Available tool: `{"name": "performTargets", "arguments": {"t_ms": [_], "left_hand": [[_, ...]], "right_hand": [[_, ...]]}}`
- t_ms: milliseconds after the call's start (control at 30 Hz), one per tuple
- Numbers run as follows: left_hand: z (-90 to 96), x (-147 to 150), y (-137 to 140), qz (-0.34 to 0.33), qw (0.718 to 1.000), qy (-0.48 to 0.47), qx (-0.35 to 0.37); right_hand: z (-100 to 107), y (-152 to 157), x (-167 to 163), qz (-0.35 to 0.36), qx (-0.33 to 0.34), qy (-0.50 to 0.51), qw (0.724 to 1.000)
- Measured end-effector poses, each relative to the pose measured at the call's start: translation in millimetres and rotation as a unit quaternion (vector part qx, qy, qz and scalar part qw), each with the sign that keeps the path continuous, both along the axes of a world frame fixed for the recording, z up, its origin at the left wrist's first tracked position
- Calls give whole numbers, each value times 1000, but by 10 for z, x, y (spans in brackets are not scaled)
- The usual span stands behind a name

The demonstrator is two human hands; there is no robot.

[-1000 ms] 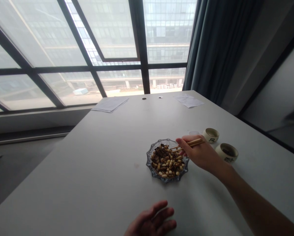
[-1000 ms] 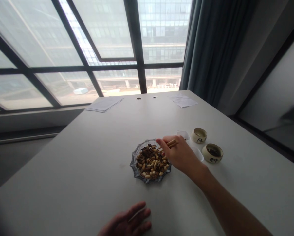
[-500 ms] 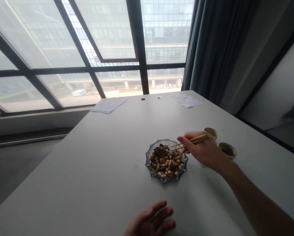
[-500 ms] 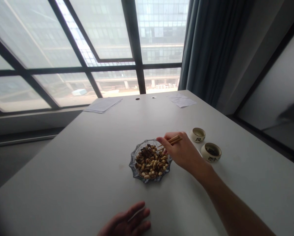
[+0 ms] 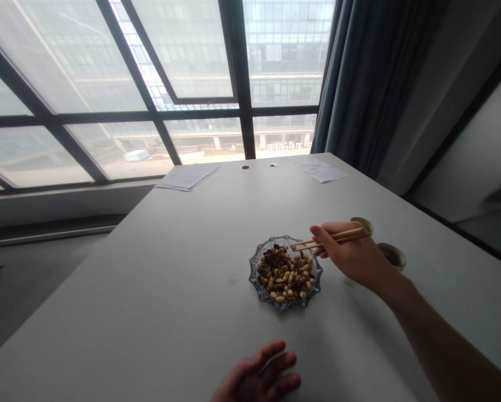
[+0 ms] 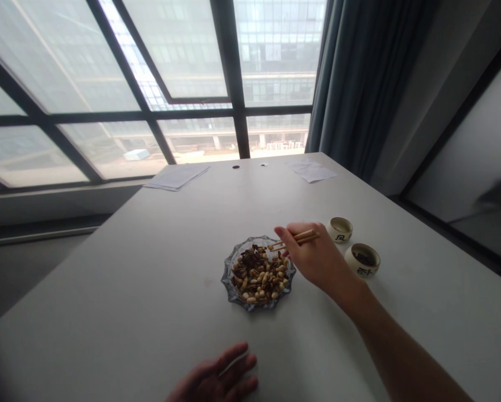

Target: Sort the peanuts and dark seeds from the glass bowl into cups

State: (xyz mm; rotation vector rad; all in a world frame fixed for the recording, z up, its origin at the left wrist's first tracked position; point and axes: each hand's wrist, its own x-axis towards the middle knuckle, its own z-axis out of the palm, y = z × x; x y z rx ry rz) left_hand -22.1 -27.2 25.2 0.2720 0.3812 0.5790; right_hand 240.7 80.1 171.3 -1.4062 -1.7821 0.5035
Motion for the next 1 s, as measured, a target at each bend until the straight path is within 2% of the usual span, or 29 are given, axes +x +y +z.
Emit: {"name": "performTargets", "arguments": {"t_ms": [133, 267, 400, 567, 700, 767, 900, 1000], "left_hand": [[10, -9, -17, -1, 1000, 3, -1], [-22, 14, -26, 9, 1000, 3, 7], [-28, 68, -34, 5, 1000, -2, 10], [-38, 102, -39, 9, 1000, -12, 15], [-78, 91, -32, 14, 1000, -11, 18], [-90, 84, -27, 13, 1000, -11, 18], [-72, 70, -24, 10, 1000, 0, 9], [-49, 60, -34, 12, 1000, 11, 9]], "right_hand": [[272, -92, 272, -70, 10, 33, 997], [443, -94, 713, -216, 49, 53, 974], [388, 6, 1131, -257, 104, 8, 961], [279, 112, 1293, -276, 89, -49, 956], [338, 66, 1100, -255, 86, 18, 963], [361, 31, 949, -223, 60, 61, 971], [293, -4, 607, -120, -24, 113, 986], [184, -12, 345, -39, -62, 80, 994]]}}
